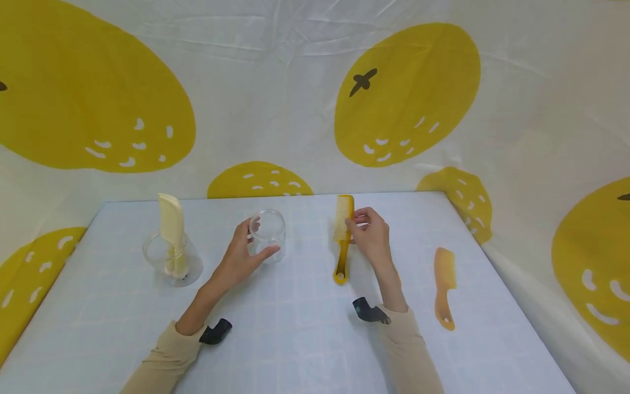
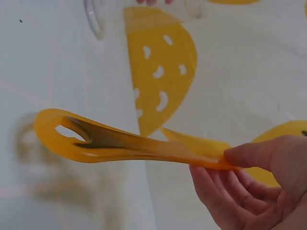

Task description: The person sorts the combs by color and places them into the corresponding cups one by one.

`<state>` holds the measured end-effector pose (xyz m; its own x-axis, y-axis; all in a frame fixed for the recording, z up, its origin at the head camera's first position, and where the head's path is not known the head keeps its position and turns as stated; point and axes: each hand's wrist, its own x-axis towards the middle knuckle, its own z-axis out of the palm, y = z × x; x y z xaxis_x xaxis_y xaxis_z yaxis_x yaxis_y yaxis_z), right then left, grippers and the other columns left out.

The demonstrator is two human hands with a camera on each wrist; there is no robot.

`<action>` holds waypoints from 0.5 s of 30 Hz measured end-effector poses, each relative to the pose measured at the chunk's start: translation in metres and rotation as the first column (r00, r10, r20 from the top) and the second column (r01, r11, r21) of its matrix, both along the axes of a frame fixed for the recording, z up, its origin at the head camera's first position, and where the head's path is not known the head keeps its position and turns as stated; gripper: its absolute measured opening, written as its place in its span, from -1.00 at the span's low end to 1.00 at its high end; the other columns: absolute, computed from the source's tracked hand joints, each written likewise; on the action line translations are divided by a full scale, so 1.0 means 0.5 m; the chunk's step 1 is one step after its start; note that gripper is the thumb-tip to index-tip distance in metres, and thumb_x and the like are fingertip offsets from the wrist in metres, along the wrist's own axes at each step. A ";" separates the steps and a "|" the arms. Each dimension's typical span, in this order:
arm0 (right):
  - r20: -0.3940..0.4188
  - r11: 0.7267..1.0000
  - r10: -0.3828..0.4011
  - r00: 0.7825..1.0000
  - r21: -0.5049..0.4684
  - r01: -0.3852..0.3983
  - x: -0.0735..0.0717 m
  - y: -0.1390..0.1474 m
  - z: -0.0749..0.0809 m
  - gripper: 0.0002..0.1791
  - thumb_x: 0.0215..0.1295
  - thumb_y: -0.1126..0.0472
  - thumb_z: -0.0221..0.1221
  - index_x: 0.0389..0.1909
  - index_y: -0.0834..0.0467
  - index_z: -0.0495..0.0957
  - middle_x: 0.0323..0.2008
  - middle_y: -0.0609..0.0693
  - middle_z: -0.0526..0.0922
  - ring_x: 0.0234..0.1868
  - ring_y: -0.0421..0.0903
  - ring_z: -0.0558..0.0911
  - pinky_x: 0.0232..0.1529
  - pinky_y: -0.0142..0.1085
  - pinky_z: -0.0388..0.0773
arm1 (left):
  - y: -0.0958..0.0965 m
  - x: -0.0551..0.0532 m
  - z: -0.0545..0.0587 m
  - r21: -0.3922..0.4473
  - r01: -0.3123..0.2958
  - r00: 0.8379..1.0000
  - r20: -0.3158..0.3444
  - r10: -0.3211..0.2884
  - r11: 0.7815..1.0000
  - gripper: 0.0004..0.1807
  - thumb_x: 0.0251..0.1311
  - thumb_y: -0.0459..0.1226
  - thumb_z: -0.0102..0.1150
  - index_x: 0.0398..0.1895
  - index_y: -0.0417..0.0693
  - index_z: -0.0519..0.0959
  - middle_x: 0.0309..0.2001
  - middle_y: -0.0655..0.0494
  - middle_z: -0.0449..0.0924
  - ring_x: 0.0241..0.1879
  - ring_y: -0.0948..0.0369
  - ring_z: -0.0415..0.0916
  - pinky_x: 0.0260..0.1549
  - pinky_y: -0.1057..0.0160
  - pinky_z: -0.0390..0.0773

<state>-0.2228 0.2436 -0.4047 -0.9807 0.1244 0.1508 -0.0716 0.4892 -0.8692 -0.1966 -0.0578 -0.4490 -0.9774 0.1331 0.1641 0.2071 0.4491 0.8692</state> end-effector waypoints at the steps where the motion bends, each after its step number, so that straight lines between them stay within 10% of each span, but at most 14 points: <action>1: 0.002 1.000 -0.001 1.000 -0.010 0.001 0.001 0.001 0.002 -0.67 0.41 0.21 0.31 0.02 0.34 0.52 -0.13 0.30 0.66 -0.29 0.14 0.73 -0.33 -0.09 0.75 | 0.000 0.000 0.000 0.001 0.002 1.000 0.002 -0.002 1.000 0.02 0.21 -0.11 0.49 0.55 -0.20 0.03 0.40 -0.24 0.19 0.31 -0.12 0.30 0.37 -0.20 0.35; 15: -0.122 0.977 -0.004 0.993 -0.213 -0.023 0.019 0.000 0.045 -0.59 0.38 0.22 0.34 0.02 0.42 0.46 -0.14 0.30 0.61 -0.35 -0.17 0.73 -0.37 -0.23 0.75 | -0.001 0.001 0.004 0.010 0.009 1.000 0.011 -0.010 1.000 0.03 0.22 -0.11 0.48 0.56 -0.20 0.01 0.43 -0.24 0.16 0.33 -0.12 0.29 0.36 -0.19 0.36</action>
